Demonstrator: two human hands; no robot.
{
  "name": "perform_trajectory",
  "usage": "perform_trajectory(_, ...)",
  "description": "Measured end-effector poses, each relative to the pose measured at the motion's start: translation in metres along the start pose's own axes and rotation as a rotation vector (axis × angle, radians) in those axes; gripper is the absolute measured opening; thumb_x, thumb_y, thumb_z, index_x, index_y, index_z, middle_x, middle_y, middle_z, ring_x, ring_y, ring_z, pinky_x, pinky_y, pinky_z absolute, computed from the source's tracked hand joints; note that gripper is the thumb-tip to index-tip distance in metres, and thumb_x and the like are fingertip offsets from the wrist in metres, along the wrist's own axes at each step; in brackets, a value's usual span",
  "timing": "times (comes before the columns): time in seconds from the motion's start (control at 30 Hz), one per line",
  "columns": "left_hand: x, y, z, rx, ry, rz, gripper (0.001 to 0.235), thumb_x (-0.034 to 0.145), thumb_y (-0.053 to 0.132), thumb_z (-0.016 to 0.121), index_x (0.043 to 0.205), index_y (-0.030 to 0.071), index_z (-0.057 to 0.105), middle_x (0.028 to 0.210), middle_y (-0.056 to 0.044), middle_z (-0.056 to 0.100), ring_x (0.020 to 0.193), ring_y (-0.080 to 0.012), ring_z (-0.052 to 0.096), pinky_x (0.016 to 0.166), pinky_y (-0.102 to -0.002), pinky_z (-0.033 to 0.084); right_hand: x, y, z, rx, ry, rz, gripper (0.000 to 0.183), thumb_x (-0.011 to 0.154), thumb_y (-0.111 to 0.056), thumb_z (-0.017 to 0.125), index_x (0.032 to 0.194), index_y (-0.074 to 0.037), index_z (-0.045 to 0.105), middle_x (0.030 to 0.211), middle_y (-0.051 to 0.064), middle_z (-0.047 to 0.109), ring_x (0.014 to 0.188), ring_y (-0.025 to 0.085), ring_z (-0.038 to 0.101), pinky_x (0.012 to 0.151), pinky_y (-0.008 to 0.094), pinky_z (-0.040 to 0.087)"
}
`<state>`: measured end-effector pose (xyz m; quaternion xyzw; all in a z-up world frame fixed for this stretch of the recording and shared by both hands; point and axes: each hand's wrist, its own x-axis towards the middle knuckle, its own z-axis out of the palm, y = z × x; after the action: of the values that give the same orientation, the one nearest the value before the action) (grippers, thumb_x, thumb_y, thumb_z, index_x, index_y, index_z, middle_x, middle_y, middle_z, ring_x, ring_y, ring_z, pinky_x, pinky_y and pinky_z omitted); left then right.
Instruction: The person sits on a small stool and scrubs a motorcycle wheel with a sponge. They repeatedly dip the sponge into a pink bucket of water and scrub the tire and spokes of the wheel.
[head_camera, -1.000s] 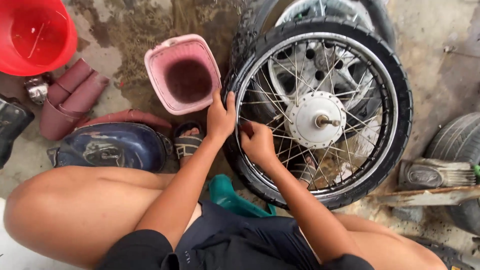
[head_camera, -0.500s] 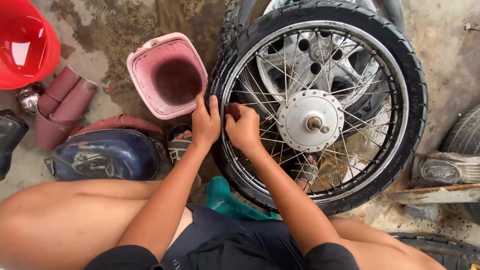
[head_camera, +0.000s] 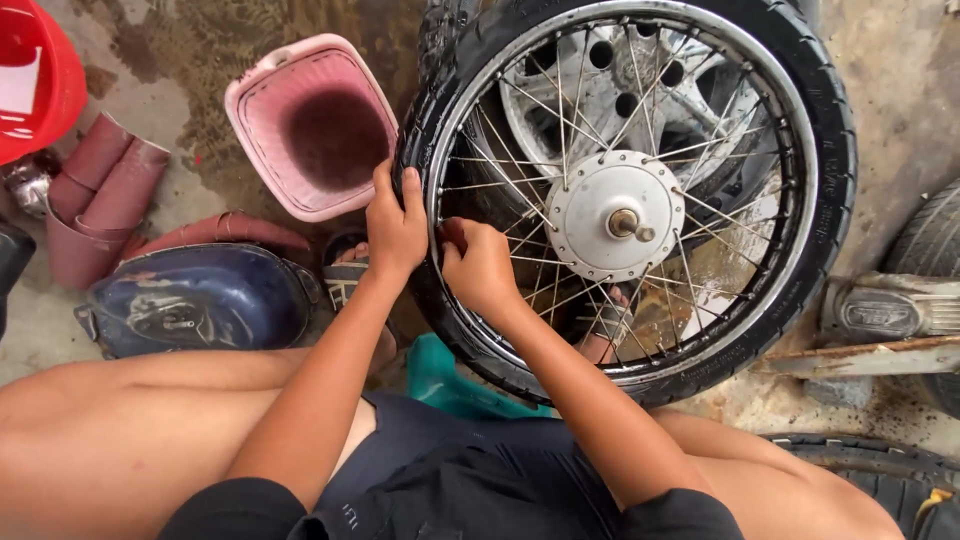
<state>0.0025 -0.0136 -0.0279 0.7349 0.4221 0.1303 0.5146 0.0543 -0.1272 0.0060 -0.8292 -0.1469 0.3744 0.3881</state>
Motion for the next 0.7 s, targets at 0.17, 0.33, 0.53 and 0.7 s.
perform_trajectory(0.17,0.000,0.009,-0.003,-0.008,-0.016,-0.001,0.053,0.112,0.043,0.038,0.142,0.000,0.042,0.132,-0.039,0.057,0.127,-0.0535,0.053,0.105,-0.063,0.044,0.042,0.011,-0.004,0.037,0.029,-0.042,0.025,0.091,-0.006,0.065,0.112,0.006,0.073,0.094,0.026,0.075,0.092,0.039,0.074,0.071,0.048,0.062)
perform_trajectory(0.33,-0.002,0.001,-0.004,0.003,-0.025,-0.022,0.055,0.111,0.046,0.037,0.142,0.001,0.041,0.133,-0.037,0.057,0.127,-0.0514,0.054,0.105,-0.061,0.046,0.020,0.020,0.001,0.015,-0.050,0.033,0.030,0.091,-0.006,0.065,0.117,0.008,0.071,0.098,0.027,0.074,0.094,0.038,0.075,0.073,0.047,0.062)
perform_trajectory(0.53,0.008,0.000,-0.003,-0.004,-0.014,-0.027,0.054,0.110,0.043,0.040,0.143,0.000,0.041,0.136,-0.038,0.055,0.129,-0.0510,0.052,0.108,-0.061,0.043,0.050,0.017,0.000,0.018,0.018,0.035,0.027,0.091,-0.007,0.065,0.112,0.009,0.072,0.091,0.024,0.074,0.088,0.035,0.074,0.071,0.045,0.061)
perform_trajectory(0.7,0.003,0.002,-0.004,-0.027,-0.036,-0.012,0.059,0.111,0.043,0.039,0.146,-0.004,0.039,0.140,-0.037,0.052,0.132,-0.0499,0.051,0.109,-0.060,0.044,0.050,0.059,0.006,0.018,-0.050,0.136,0.022,0.086,-0.010,0.071,0.104,0.000,0.076,0.083,0.015,0.073,0.080,0.026,0.072,0.067,0.040,0.060)
